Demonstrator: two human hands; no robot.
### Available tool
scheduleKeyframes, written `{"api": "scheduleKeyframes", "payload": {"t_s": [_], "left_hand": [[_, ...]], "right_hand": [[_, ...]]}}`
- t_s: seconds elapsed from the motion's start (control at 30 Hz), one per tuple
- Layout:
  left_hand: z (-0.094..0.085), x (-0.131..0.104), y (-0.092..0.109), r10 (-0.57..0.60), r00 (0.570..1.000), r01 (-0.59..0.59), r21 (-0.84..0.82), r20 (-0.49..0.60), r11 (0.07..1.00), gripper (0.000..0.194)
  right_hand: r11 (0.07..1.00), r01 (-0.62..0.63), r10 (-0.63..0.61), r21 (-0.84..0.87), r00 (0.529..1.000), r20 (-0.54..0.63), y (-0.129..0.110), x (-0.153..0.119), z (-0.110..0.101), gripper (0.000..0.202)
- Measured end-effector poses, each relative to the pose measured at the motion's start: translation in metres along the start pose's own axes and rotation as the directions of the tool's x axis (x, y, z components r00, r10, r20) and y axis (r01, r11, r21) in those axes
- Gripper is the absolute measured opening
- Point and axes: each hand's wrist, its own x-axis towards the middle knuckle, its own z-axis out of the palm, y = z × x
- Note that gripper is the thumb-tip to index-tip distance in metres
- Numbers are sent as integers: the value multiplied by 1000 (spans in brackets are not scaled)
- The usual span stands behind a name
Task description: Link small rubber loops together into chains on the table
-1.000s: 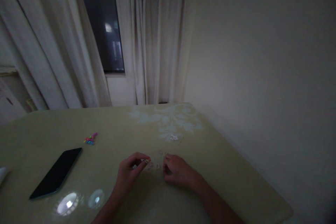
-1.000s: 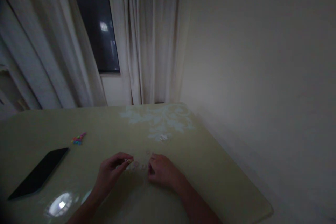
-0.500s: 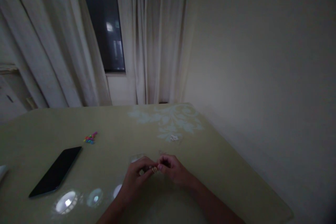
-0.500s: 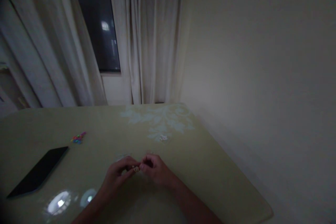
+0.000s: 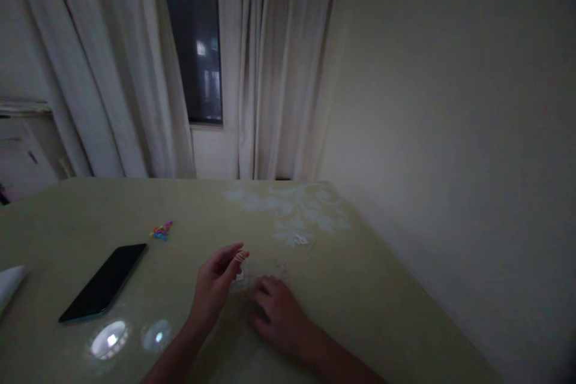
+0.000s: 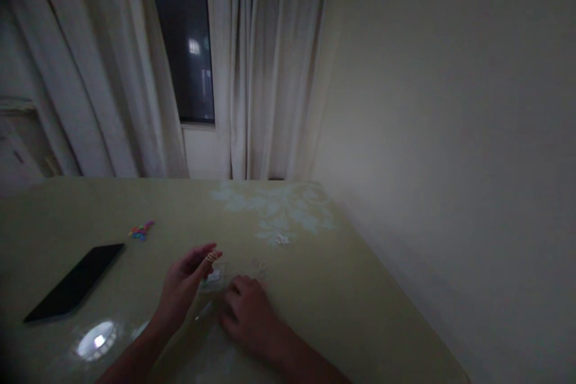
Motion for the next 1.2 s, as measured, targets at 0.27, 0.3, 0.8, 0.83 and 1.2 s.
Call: {"api": "scheduleKeyframes", "payload": {"t_s": [0.27,0.3,0.8,0.83,1.2], "left_hand": [[1,-1,-7,22,998,-24,38,55,999,31],[1,-1,-7,33,997,-36,41,70,999,29],[14,-16,-14,106,946,-105,-21,305,994,17],[14,-17,-15,101,944,-99,-23,315,995,18],[11,-17,-19,69,925,-92,45,374,995,24]], "right_hand": [[945,30,-28,-325,1000,10,8,6,6,13],[939,25,-26,-343,1000,3,8,5,6,13],[796,-93,231,598,960,-159,6,6,-27,27],[783,-91,232,615,961,-153,5,6,-27,29],[744,-97,266,661,951,-159,6,7,-28,29]]}}
